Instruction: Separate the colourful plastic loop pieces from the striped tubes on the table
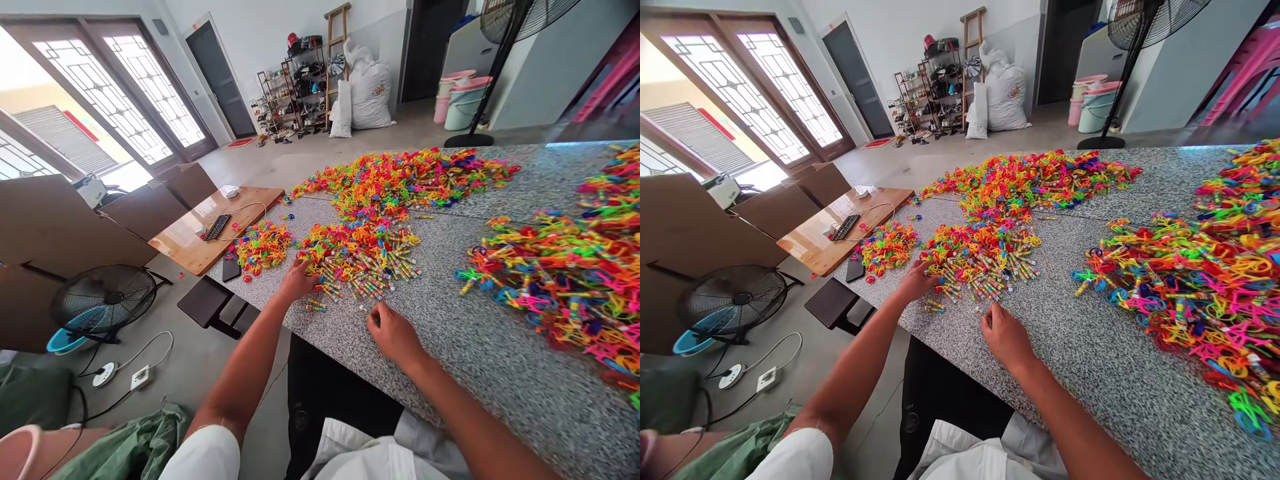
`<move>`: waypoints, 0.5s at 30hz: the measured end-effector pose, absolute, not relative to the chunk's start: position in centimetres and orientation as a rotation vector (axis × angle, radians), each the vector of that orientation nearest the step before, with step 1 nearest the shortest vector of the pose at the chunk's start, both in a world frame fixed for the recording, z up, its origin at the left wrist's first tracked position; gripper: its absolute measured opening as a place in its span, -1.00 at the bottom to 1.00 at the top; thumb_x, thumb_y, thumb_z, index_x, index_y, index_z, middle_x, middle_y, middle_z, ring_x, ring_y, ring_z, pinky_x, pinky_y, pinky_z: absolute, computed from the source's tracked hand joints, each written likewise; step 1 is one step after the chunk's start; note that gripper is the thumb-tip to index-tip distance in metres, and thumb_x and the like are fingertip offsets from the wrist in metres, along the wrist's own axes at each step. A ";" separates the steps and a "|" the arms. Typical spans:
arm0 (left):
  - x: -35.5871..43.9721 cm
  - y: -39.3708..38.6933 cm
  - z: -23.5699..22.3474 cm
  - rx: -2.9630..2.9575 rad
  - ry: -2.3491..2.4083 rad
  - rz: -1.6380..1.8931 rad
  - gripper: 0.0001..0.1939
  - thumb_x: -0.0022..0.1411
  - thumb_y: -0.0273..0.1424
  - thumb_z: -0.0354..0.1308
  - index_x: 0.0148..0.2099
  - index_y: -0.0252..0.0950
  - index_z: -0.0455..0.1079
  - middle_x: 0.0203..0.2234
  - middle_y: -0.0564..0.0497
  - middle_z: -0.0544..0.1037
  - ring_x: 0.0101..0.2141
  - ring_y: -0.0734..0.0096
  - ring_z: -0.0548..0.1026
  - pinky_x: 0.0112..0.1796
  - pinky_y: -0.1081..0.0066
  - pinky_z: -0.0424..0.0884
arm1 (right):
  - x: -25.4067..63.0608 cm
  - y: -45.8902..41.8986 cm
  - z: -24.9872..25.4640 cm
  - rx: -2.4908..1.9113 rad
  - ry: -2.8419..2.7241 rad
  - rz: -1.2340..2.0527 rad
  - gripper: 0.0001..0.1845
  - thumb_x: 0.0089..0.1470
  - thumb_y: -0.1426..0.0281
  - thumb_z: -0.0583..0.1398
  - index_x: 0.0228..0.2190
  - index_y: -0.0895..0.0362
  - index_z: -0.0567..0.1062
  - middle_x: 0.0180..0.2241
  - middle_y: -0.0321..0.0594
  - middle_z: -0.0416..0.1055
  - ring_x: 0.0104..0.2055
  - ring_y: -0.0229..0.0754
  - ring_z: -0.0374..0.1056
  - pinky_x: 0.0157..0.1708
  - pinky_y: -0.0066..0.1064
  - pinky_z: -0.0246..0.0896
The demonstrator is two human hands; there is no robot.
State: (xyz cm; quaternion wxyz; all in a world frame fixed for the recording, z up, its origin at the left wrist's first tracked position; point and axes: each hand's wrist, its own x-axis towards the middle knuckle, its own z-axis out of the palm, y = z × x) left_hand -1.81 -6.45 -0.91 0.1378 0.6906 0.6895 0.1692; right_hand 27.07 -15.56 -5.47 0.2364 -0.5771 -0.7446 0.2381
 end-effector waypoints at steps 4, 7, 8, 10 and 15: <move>-1.4 -6.9 -0.1 2.236 1.832 0.390 -0.49 0.21 -0.21 0.24 0.21 -0.12 0.45 0.07 -0.13 0.38 -0.07 0.20 0.48 0.05 0.23 0.39 | 26.8 -16.3 -5.7 -1.546 -2.044 0.661 -0.92 0.25 0.35 0.08 -0.32 0.05 0.33 -0.35 -0.19 0.52 -0.30 -0.08 0.47 -0.34 -0.36 0.11; -0.8 -7.3 -0.1 2.358 1.717 0.171 -0.48 0.17 -0.32 0.23 0.20 -0.13 0.46 -0.04 -0.13 0.42 -0.12 0.16 0.51 -0.02 0.25 0.42 | 26.7 -16.6 -5.8 -1.556 -2.026 0.646 -0.92 0.24 0.34 0.08 -0.31 0.05 0.33 -0.34 -0.18 0.51 -0.29 -0.07 0.47 -0.32 -0.35 0.12; -0.6 -7.3 -0.2 2.378 1.718 0.103 -0.47 0.17 -0.35 0.22 0.21 -0.13 0.45 -0.07 -0.13 0.43 -0.15 0.15 0.51 -0.05 0.25 0.43 | 26.7 -16.7 -5.8 -1.561 -2.022 0.644 -0.92 0.24 0.34 0.08 -0.31 0.06 0.32 -0.34 -0.18 0.51 -0.29 -0.06 0.47 -0.32 -0.35 0.12; -0.2 -7.2 -0.6 2.396 1.747 0.032 -0.47 0.18 -0.38 0.19 0.22 -0.13 0.44 -0.12 -0.13 0.45 -0.19 0.14 0.53 -0.11 0.25 0.44 | 26.7 -16.8 -5.8 -1.570 -2.013 0.648 -0.92 0.24 0.34 0.09 -0.32 0.06 0.33 -0.34 -0.18 0.51 -0.29 -0.06 0.46 -0.33 -0.34 0.11; 0.2 -6.5 -1.3 2.378 1.732 0.106 -0.59 0.29 -0.30 0.15 0.17 -0.12 0.47 -0.13 -0.11 0.50 -0.21 0.19 0.54 -0.12 0.30 0.44 | 26.9 -16.8 -6.0 -1.574 -1.974 0.671 -0.92 0.21 0.33 0.10 -0.32 0.05 0.34 -0.35 -0.21 0.51 -0.32 -0.07 0.45 -0.34 -0.34 0.09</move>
